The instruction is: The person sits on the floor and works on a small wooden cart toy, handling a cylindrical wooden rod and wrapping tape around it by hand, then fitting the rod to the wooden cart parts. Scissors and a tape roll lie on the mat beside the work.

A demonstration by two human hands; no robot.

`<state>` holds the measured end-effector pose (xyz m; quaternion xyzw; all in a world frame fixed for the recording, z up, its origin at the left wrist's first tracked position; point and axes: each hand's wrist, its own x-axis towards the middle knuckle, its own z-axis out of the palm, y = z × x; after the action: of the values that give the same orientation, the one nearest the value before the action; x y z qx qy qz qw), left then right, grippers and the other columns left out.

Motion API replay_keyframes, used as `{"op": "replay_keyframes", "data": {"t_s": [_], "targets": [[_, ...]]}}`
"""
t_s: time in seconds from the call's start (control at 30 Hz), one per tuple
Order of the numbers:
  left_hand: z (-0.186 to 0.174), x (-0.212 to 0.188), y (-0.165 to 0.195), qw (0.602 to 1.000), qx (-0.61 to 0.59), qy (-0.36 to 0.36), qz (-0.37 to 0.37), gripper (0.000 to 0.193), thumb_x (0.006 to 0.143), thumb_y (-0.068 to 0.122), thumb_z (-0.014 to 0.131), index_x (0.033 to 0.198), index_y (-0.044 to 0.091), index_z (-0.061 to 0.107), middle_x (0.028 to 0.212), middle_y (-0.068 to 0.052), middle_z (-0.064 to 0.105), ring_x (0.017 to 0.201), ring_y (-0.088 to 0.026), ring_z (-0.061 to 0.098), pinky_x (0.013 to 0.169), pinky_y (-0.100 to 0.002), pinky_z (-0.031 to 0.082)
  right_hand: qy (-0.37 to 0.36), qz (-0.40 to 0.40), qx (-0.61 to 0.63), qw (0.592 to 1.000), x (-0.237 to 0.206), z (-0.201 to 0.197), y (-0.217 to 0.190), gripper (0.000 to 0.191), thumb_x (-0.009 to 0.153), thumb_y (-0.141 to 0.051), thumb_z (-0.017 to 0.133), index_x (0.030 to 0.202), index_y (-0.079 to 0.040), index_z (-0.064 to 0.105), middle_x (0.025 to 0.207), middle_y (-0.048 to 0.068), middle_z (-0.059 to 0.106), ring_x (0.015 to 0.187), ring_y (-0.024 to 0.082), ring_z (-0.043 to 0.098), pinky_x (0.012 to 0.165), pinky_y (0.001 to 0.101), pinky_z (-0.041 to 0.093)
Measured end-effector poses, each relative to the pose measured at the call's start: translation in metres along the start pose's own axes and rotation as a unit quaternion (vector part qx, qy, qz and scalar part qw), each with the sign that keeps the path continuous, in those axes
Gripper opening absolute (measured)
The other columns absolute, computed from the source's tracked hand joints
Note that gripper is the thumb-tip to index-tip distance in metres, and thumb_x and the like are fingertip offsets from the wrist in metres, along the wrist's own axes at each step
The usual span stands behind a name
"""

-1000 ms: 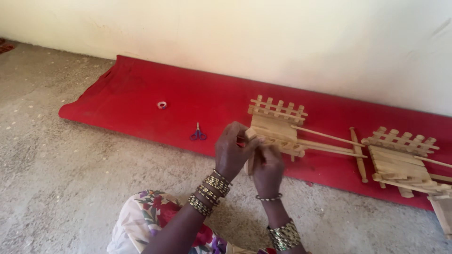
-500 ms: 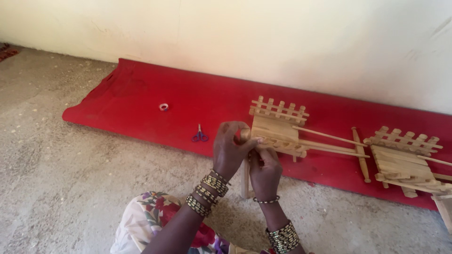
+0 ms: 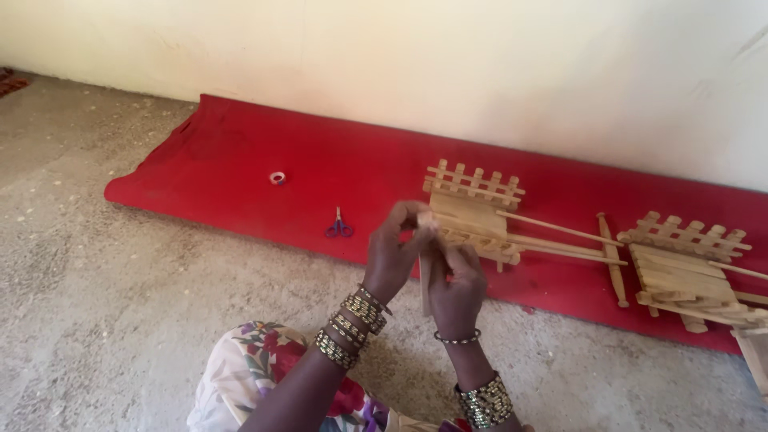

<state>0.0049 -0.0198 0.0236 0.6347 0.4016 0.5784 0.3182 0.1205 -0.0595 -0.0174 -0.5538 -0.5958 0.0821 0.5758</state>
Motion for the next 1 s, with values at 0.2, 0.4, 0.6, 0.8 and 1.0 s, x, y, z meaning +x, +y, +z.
{"op": "replay_keyframes", "data": {"t_s": [0.2,0.4,0.6,0.8,1.0], "targets": [[-0.014,0.011,0.005,0.992,0.127,0.015,-0.008,0.025,0.086,0.022,0.083,0.095,0.005,0.066,0.092,-0.006,0.073,0.082,-0.017,0.075,0.071,-0.03,0.063,-0.068,0.025,-0.161,0.984,-0.033,0.044,0.103,0.014,0.089,-0.016,0.069,0.097,-0.013,0.081,0.083,0.016,0.067,0.073,0.031,0.068,0.07,0.044,0.056],[-0.014,0.014,0.01,0.992,0.124,0.001,0.026,0.026,0.084,0.02,0.083,0.099,0.005,0.069,0.092,-0.007,0.072,0.085,-0.018,0.075,0.074,-0.032,0.064,-0.196,0.229,-0.201,0.932,-0.061,0.063,0.177,0.019,0.081,-0.019,0.067,0.09,-0.012,0.082,0.09,0.019,0.073,0.083,0.038,0.071,0.078,0.0488,0.057],[-0.011,0.014,0.009,0.992,0.115,-0.021,0.036,0.027,0.086,0.019,0.082,0.102,0.004,0.067,0.095,-0.008,0.071,0.086,-0.018,0.075,0.077,-0.031,0.065,-0.122,0.105,-0.062,0.985,-0.011,0.028,0.095,0.022,0.089,-0.01,0.06,0.099,-0.009,0.08,0.086,0.012,0.072,0.076,0.027,0.072,0.072,0.0396,0.058],[-0.003,0.011,0.011,0.993,0.103,-0.028,0.048,0.029,0.086,0.018,0.08,0.105,0.002,0.065,0.096,-0.01,0.07,0.086,-0.019,0.075,0.077,-0.031,0.065,-0.027,0.026,0.016,0.999,0.011,-0.008,0.008,0.022,0.094,-0.006,0.062,0.112,-0.003,0.075,0.091,0.009,0.065,0.076,0.02,0.068,0.065,0.0324,0.054],[0.002,0.017,0.011,0.99,0.131,-0.013,0.049,0.031,0.085,0.022,0.084,0.096,0.002,0.063,0.088,-0.009,0.068,0.077,-0.018,0.073,0.072,-0.031,0.065,-0.046,0.014,-0.092,0.995,-0.009,0.014,0.064,0.013,0.089,-0.01,0.072,0.099,-0.004,0.077,0.086,0.015,0.066,0.079,0.03,0.068,0.071,0.0392,0.054]]}}
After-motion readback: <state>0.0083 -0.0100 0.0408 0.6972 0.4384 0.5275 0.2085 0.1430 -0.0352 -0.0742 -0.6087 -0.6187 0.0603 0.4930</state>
